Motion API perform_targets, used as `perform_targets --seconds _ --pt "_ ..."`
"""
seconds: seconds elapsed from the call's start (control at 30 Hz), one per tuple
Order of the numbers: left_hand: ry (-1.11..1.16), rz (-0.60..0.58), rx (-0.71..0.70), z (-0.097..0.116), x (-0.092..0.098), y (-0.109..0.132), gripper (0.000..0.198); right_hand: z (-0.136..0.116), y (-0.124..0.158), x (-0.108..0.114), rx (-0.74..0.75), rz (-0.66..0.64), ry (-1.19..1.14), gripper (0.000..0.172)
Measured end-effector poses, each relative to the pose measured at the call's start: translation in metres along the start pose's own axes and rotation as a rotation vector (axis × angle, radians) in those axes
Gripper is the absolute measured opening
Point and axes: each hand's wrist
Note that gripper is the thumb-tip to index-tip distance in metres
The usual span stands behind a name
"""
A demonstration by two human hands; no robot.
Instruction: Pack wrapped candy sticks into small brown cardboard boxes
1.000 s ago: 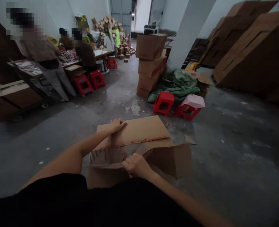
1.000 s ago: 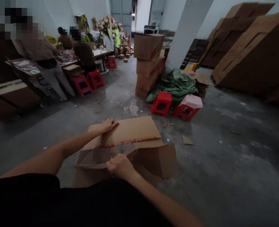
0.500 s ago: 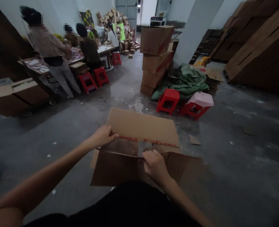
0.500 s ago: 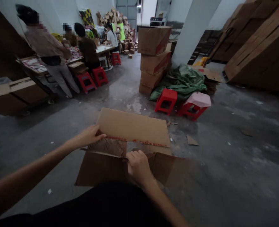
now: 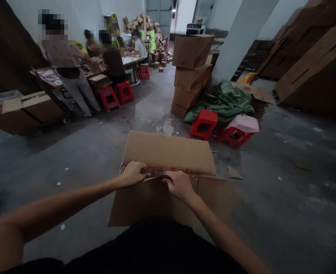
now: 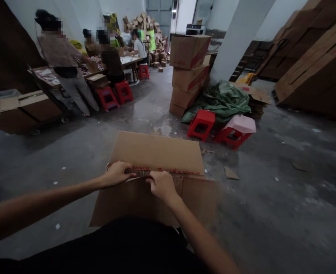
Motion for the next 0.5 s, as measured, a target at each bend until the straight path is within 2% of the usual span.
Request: perform_targets --seconds 0.07,0.1,0.13,0.2,0.27,0.3,0.4,0.43,0.5 --pt "0.038 0.082 -0.055 0.01 0.001 0.006 0.023 0.012 -0.008 0.011 -0.09 -0.095 -0.108 0.014" --pt "0.039 0.109 -0.081 0.015 0.001 0.008 0.023 0.014 -0.013 0.017 -0.094 -0.089 -0.161 0.014" --pt "0.035 0.127 -0.106 0.019 0.001 0.008 0.023 0.014 -0.02 0.023 -0.057 -0.036 -0.203 0.015" --pt "0.027 0.147 -0.151 0.028 -0.001 0.007 0.023 0.003 -0.039 0.035 0.105 0.181 -0.23 0.022" --pt "0.052 0.167 -0.208 0.038 -0.004 0.003 0.022 -0.016 -0.066 0.042 0.295 0.385 -0.17 0.041" --pt "0.073 0.184 -0.25 0.044 -0.005 0.002 0.022 -0.025 -0.081 0.041 0.376 0.427 -0.122 0.049" --pt "0.121 0.276 -0.367 0.069 -0.007 0.008 0.017 -0.037 -0.125 0.024 0.548 0.369 0.052 0.051" --pt "0.135 0.308 -0.419 0.078 -0.006 0.014 0.014 -0.033 -0.136 0.015 0.577 0.326 0.094 0.049" --pt "0.174 0.341 -0.621 0.094 -0.006 0.032 0.014 -0.014 -0.147 -0.006 0.555 0.248 0.156 0.043"
Point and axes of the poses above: each hand's wrist, its own y-axis away from the middle knuckle, its own x-axis out of the back of the hand, z = x × y, and after that the axes turned 15 degrees about z, right-handed
